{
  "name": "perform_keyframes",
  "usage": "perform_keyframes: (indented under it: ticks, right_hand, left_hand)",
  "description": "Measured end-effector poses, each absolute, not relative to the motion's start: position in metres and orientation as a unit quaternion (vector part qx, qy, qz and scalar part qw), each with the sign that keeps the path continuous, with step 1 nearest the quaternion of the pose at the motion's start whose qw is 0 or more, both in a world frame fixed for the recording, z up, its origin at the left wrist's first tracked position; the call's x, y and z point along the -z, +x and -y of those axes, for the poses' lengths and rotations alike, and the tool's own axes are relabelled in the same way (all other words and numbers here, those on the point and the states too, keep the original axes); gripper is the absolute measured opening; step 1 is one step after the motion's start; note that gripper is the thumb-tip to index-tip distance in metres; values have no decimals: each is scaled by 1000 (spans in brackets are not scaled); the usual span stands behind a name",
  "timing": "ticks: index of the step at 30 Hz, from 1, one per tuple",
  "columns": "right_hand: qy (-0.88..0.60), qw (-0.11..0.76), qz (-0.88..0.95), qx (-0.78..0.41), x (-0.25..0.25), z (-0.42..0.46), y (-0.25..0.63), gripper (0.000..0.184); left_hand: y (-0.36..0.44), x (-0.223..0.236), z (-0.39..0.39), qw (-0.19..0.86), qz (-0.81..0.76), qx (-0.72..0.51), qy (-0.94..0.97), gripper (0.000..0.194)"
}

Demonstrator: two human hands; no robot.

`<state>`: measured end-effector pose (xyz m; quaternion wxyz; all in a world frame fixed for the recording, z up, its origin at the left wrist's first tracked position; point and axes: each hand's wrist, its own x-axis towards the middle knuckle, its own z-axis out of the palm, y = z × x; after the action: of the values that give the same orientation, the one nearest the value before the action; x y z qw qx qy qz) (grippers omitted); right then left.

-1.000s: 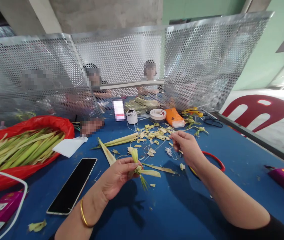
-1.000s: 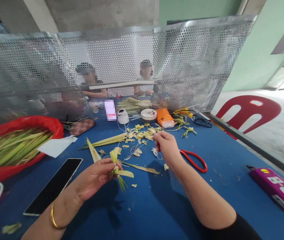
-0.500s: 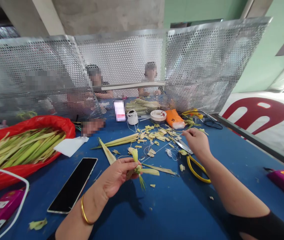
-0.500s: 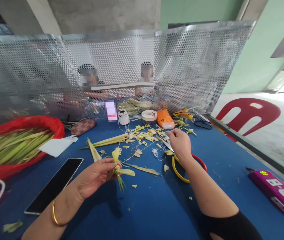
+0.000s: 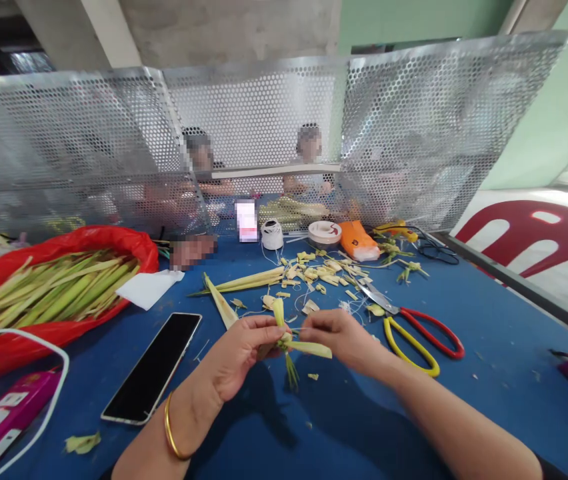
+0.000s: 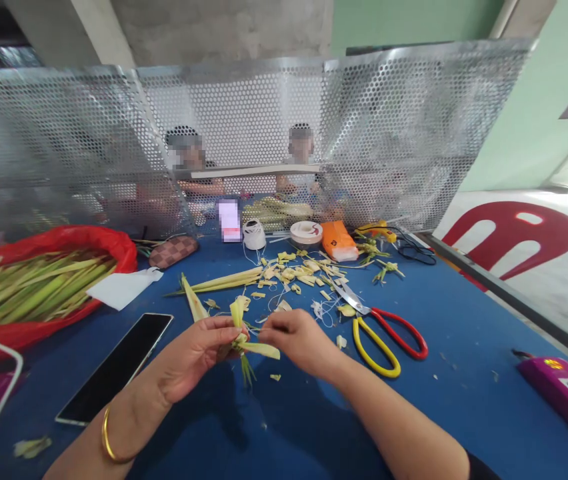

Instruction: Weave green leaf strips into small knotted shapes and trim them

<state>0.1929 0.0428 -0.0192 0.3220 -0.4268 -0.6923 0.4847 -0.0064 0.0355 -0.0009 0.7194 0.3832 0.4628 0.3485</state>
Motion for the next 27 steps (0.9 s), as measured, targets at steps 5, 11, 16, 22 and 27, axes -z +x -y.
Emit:
perform_keyframes:
  ticks: [5,11,16,22,27]
  right_hand:
    - [-466,395,568,-551,7,-52,215,33]
    - [-518,465,567,-440,8,-53,218,34]
    - [-583,519,603,-167,8,-54,224,26]
    - [-444,345,768,-306,4,-42,208,24]
    - [-433,302,728,-437,9,-40,198,24]
  left_hand:
    - [-6,5,-38,699,-481,-358,390,18]
    - [-2,7,-35,673,-504,-355,409,21]
    - [2,6,-33,652,-535,-357,402,33]
    - [9,11,-28,673,-490,-357,424,26]
    - [11,11,-24,728,-439,-315,421,21]
